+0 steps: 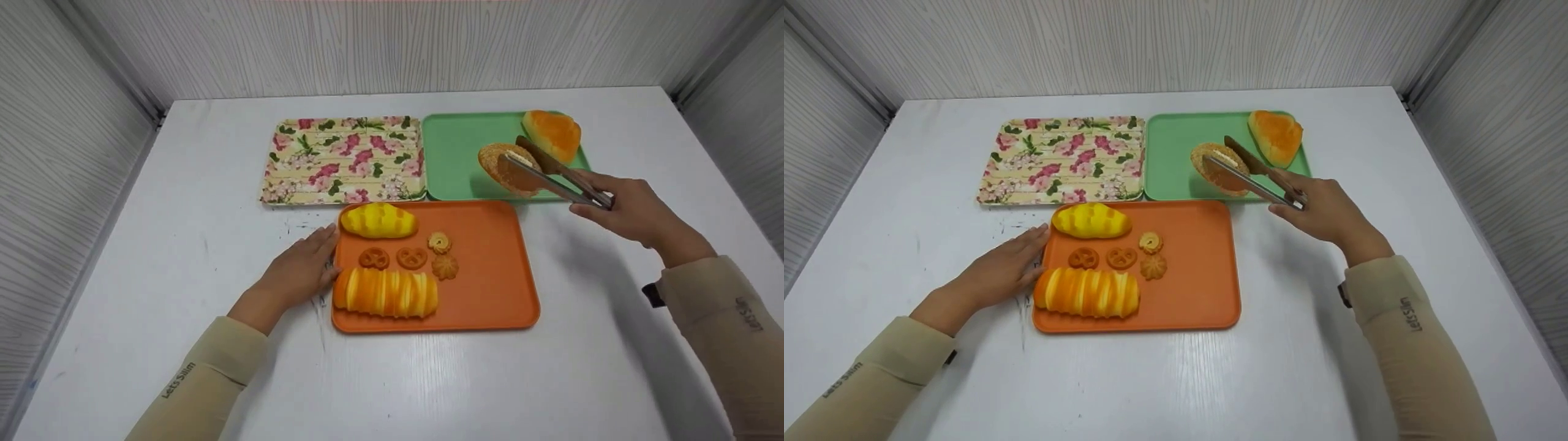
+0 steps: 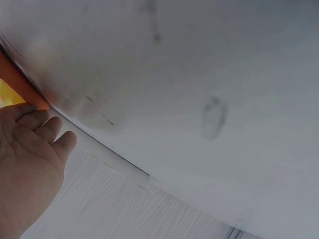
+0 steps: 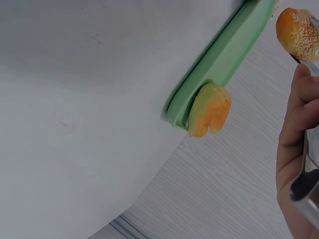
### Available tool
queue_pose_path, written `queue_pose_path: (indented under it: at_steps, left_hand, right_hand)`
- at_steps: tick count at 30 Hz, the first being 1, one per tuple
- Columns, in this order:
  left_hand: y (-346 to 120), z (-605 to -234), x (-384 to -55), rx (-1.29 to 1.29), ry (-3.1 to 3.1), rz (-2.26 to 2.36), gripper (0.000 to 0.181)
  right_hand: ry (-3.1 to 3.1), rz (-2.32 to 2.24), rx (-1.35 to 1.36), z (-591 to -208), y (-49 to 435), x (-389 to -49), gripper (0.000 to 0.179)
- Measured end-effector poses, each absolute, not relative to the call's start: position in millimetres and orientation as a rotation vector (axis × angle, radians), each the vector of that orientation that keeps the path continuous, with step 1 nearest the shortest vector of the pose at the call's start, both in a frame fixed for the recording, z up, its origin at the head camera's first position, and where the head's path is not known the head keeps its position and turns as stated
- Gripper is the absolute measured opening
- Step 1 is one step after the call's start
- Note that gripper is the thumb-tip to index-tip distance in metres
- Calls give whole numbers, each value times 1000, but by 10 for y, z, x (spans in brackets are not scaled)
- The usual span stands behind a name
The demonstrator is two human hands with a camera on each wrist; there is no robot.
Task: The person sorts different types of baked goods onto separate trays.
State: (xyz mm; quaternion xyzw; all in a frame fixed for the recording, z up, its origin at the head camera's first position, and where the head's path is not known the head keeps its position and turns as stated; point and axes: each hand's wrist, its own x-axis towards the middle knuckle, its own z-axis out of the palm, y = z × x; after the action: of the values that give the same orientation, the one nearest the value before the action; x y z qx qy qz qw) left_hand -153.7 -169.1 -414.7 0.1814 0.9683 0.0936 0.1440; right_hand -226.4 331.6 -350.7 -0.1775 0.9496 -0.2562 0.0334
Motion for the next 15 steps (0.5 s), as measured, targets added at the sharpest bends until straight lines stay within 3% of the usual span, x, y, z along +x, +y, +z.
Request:
queue_pose_path:
  at_steps: [15]
  left_hand:
    - [-1700,-4166,-1543,522,2789,276,70]
  right_hand:
    - [2914,-781,-325,-3497,3176,-2633,80]
